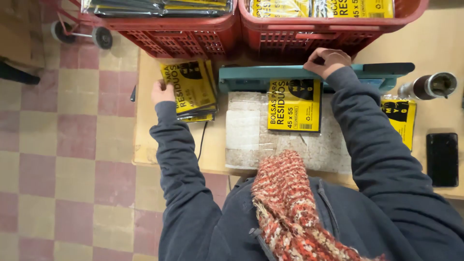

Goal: Sealing individual plastic bags using an impulse heat sealer and stacking them in crates.

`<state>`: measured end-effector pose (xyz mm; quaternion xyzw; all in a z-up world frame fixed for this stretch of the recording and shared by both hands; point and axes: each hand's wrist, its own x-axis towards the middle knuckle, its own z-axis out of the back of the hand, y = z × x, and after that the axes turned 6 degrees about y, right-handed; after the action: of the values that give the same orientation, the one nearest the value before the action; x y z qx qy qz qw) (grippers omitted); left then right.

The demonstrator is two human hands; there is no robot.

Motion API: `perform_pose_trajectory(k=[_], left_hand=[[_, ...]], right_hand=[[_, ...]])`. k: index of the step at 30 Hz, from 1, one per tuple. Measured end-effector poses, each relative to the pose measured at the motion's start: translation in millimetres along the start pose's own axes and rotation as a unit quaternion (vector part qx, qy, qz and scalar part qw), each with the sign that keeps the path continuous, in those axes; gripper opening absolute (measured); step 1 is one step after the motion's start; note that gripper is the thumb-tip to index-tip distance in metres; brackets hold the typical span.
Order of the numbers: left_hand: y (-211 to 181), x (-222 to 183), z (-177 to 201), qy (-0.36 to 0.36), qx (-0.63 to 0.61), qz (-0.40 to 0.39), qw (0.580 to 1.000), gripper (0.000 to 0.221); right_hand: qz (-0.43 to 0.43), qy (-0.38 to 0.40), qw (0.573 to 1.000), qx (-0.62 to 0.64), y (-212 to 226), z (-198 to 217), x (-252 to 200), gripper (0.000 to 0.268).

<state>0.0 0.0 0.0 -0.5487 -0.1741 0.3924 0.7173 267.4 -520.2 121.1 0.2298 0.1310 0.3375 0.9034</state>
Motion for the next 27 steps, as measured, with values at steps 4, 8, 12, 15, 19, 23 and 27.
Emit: perform_pose_trajectory(k=[4, 8, 12, 15, 19, 23, 27], left_hand=[[-68.1, -55.7, 17.5, -0.002, 0.03, -0.196, 0.98, 0.014], [-134.6, -111.1, 34.7, -0.02, 0.082, -0.238, 0.968, 0.013], [-164.9, -160.7, 52.3, -0.016, 0.036, -0.245, 0.969, 0.014], [-192.4, -195.7, 58.7, -0.026, 0.038, -0.231, 0.972, 0.012], [-202.4, -220.2, 56.1, -0.009, -0.022, -0.207, 0.978, 0.01], [-235.5, -242.7, 30.9, 0.01, -0.019, -0.232, 0.973, 0.008], [-256.1, -260.7, -4.0, 0.062, 0.003, -0.27, 0.961, 0.01]], right_hand=[[-0.002, 0.004, 1.0, 0.004, 13.7, 9.6, -6.6, 0.027], [0.013, -0.036, 0.983, 0.179, 0.4, 16.2, -0.2, 0.02], [0.078, -0.053, 0.874, 0.478, 18.7, 51.3, -25.0, 0.01], [0.005, 0.036, 0.879, 0.476, 30.5, 50.0, -66.8, 0.016], [-0.184, 0.068, 0.98, 0.018, 59.2, 16.8, -101.0, 0.046], [-0.165, -0.05, 0.985, -0.022, 29.8, -50.8, -102.4, 0.052], [-0.197, -0.109, 0.972, 0.071, -1.1, -72.3, -131.8, 0.034]])
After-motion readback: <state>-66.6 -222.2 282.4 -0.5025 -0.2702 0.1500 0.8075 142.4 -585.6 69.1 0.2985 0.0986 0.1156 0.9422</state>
